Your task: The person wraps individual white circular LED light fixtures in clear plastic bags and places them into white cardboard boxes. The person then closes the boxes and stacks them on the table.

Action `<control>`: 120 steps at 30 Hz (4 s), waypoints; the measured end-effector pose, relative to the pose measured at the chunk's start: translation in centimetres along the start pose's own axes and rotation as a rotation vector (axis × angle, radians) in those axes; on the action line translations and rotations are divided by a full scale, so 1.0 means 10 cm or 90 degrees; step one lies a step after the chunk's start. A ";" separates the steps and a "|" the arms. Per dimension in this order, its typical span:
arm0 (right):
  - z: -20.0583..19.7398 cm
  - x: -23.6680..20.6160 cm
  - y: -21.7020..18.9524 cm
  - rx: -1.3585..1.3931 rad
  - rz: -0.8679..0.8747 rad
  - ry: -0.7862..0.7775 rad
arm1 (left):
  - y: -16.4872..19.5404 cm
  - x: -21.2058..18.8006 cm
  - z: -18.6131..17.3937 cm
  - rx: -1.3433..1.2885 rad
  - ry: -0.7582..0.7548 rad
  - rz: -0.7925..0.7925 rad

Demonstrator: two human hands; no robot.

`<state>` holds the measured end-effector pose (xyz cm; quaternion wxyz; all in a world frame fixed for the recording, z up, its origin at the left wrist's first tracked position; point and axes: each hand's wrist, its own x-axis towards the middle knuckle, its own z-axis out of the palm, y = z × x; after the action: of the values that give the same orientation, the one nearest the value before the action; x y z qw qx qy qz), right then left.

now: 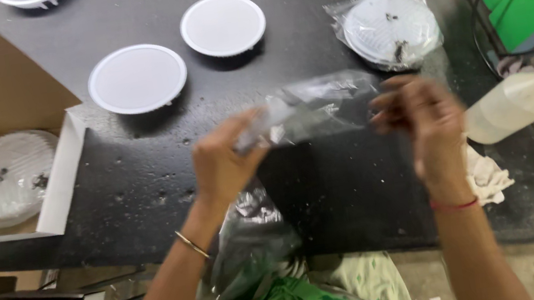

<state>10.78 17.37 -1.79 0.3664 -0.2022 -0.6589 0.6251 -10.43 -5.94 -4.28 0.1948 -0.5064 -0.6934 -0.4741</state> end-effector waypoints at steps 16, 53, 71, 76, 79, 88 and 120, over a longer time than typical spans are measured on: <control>1.00 0.95 0.16 -0.084 -0.061 -0.456 | -0.18 0.54 -0.56 -0.095 -0.016 -0.121; 1.24 1.04 -0.65 -0.360 -0.157 -0.617 | 0.03 0.61 -0.47 -0.132 -0.001 -0.309; 1.33 0.74 -0.74 -0.509 -0.416 -0.551 | 0.46 0.47 -0.67 -0.043 0.004 -0.160; 1.26 0.77 -0.65 -0.498 -0.424 -0.529 | 0.57 0.31 -0.73 -0.040 -0.115 -0.035; 1.25 0.77 -0.64 -0.485 -0.396 -0.511 | 0.67 0.23 -0.62 -0.002 -0.157 -0.064; 1.31 0.67 -0.67 -0.474 -0.430 -0.533 | 0.58 0.24 -0.39 0.082 0.010 -0.157; 1.13 0.34 -0.55 -0.437 -0.348 -0.393 | 0.54 0.48 -0.57 0.194 -0.136 0.053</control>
<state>1.36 11.45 4.91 0.2178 0.0620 -0.9310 0.2862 -8.83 -8.13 4.51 0.2135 -0.5467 -0.7525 -0.2988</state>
